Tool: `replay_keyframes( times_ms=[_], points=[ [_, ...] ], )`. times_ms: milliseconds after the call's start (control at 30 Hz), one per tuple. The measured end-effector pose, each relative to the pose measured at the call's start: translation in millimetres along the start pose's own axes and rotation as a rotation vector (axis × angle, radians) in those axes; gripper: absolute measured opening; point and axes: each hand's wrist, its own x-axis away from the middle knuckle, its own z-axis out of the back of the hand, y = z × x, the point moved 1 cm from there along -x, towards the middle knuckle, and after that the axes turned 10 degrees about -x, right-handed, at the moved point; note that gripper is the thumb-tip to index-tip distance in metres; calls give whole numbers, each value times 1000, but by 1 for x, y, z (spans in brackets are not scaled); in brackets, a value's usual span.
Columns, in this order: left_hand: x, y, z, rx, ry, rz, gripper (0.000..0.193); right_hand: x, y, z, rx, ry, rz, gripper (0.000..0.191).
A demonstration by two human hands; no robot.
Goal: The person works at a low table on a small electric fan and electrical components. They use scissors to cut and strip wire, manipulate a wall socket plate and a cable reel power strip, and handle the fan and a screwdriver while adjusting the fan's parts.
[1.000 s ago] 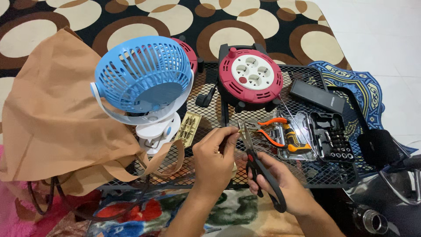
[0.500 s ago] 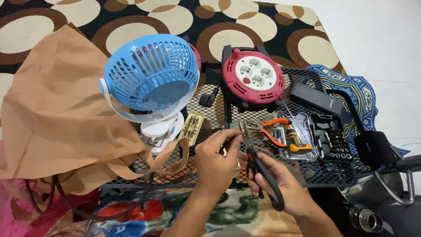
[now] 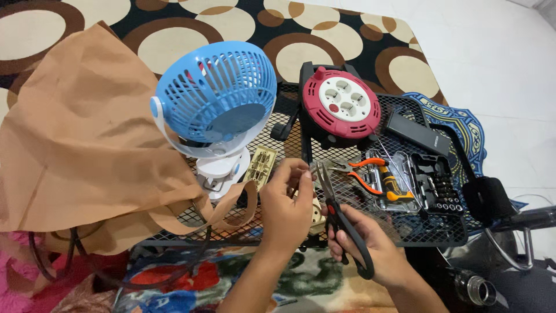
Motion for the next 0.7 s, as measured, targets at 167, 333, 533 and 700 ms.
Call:
replay_keyframes(
  times_ms=[167, 333, 533, 700],
  points=[
    [2, 0, 8, -20, 3, -76, 10, 0, -3, -6, 16, 39, -37, 43],
    [3, 2, 20, -46, -12, -111, 13, 2, -4, -11, 38, 31, -33, 40],
    [2, 3, 25, -29, 34, -70, 14, 2, 1, -11, 73, 62, -54, 41],
    [1, 2, 28, -7, 51, -71, 13, 3, 1, -12, 79, 27, -66, 46]
  ],
)
